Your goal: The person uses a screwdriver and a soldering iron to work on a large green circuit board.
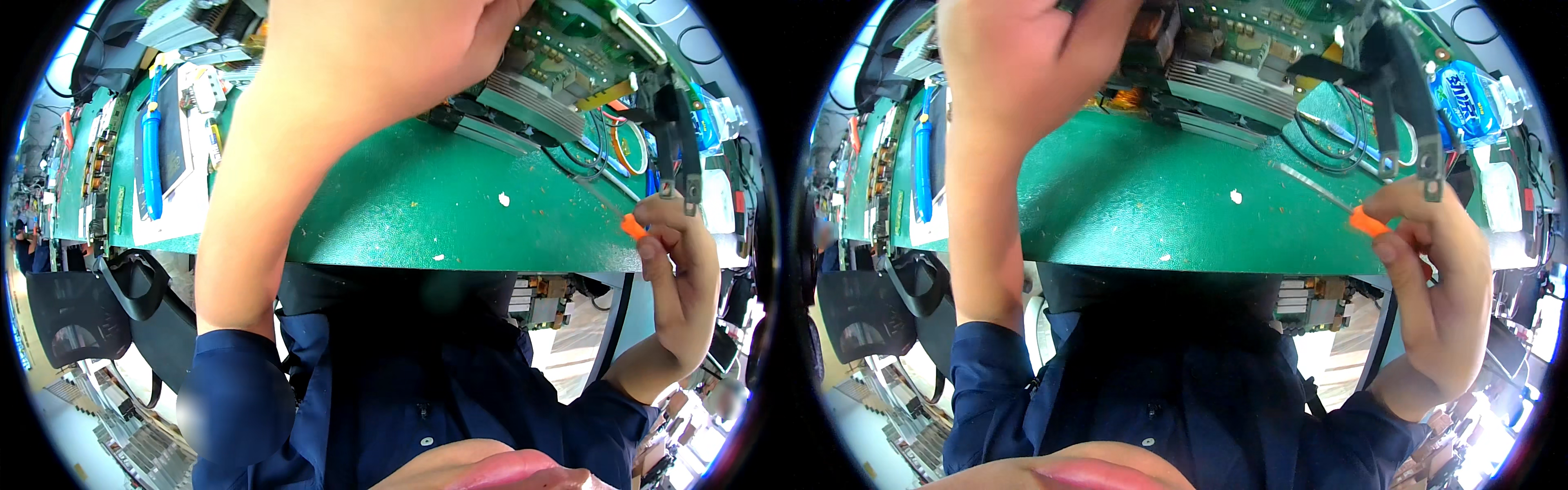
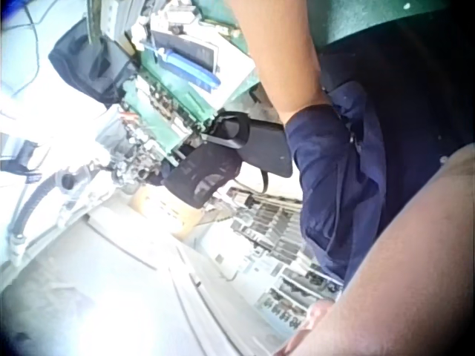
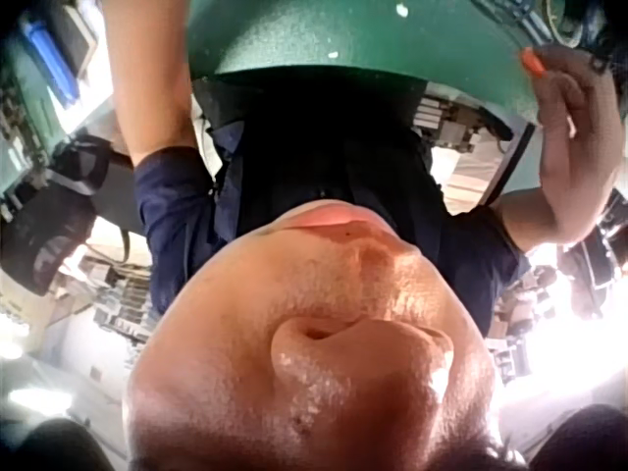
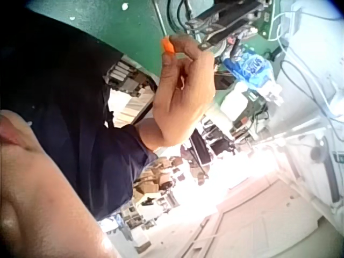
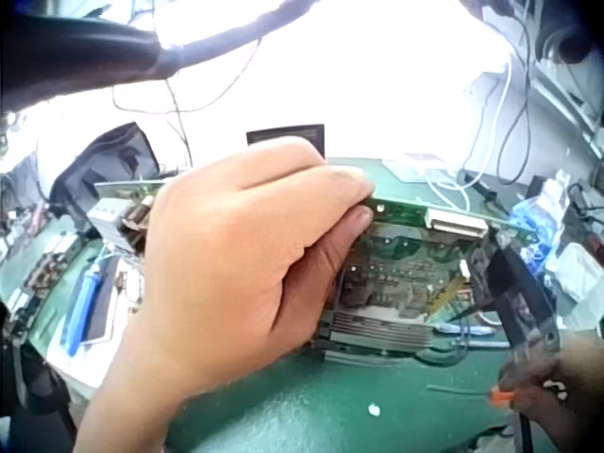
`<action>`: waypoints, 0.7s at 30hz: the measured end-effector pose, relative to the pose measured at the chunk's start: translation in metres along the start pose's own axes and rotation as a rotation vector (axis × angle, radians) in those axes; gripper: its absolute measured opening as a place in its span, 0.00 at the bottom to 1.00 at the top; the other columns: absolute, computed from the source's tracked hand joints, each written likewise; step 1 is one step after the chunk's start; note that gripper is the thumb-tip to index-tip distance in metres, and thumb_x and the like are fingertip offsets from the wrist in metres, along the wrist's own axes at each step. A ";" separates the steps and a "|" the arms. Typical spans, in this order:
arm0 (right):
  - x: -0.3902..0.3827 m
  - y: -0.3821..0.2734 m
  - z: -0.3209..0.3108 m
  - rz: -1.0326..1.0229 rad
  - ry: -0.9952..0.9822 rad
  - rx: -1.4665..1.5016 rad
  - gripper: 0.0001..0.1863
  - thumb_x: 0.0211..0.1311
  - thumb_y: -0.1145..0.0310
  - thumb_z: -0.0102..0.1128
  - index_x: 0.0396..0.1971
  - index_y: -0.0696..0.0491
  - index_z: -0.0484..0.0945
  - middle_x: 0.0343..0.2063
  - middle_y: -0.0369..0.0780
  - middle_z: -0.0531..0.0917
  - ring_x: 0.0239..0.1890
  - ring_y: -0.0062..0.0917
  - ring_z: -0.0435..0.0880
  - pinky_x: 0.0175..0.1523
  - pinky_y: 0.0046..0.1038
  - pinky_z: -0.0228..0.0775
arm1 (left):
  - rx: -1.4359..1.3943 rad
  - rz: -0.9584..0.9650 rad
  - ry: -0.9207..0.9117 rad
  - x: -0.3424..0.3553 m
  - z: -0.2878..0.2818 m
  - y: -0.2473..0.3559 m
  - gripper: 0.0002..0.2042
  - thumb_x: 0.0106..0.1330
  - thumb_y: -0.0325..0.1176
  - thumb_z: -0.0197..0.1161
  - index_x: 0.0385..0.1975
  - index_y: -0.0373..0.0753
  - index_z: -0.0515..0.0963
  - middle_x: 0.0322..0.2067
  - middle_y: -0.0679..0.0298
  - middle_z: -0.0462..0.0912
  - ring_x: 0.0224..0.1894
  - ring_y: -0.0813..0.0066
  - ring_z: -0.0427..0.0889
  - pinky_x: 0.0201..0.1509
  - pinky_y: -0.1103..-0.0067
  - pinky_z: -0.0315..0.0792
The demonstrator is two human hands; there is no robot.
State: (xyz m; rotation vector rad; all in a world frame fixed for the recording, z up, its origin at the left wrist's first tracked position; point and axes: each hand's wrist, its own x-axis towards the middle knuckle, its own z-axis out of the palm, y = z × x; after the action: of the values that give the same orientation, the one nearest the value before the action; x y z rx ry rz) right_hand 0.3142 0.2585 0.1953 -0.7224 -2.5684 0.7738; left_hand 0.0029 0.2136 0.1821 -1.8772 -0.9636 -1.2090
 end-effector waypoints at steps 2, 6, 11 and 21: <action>0.002 -0.003 -0.010 -0.075 -0.009 0.119 0.08 0.59 0.82 0.55 0.37 0.59 0.80 0.35 0.45 0.81 0.26 0.21 0.74 0.31 0.19 0.65 | 0.002 0.005 -0.002 -0.001 0.003 -0.003 0.04 0.59 0.24 0.64 0.33 0.34 0.80 0.23 0.60 0.75 0.24 0.57 0.77 0.26 0.69 0.70; 0.007 -0.020 0.010 -0.072 -0.039 0.254 0.11 0.57 0.84 0.50 0.35 0.61 0.82 0.34 0.46 0.81 0.27 0.24 0.78 0.33 0.21 0.67 | 0.008 -0.034 -0.059 -0.001 0.000 -0.001 0.05 0.59 0.25 0.63 0.35 0.35 0.79 0.26 0.59 0.75 0.27 0.55 0.78 0.29 0.67 0.71; 0.009 -0.027 0.020 -0.119 -0.093 0.405 0.13 0.53 0.83 0.56 0.39 0.61 0.83 0.34 0.46 0.81 0.34 0.32 0.80 0.43 0.28 0.71 | 0.034 -0.041 -0.070 -0.001 -0.004 0.001 0.06 0.59 0.25 0.63 0.35 0.36 0.78 0.26 0.58 0.74 0.28 0.54 0.77 0.32 0.65 0.71; 0.008 -0.024 0.031 -0.402 0.276 0.090 0.21 0.68 0.61 0.61 0.50 0.64 0.79 0.35 0.46 0.84 0.33 0.28 0.83 0.38 0.26 0.73 | 0.112 -0.088 -0.175 0.000 -0.008 0.006 0.05 0.59 0.27 0.61 0.34 0.36 0.77 0.28 0.58 0.76 0.32 0.54 0.79 0.36 0.65 0.72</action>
State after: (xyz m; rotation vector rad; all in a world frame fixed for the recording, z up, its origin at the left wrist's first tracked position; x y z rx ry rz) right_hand 0.2843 0.2333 0.1872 -0.2475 -2.3031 0.6043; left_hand 0.0048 0.2038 0.1842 -1.8917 -1.1948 -1.0307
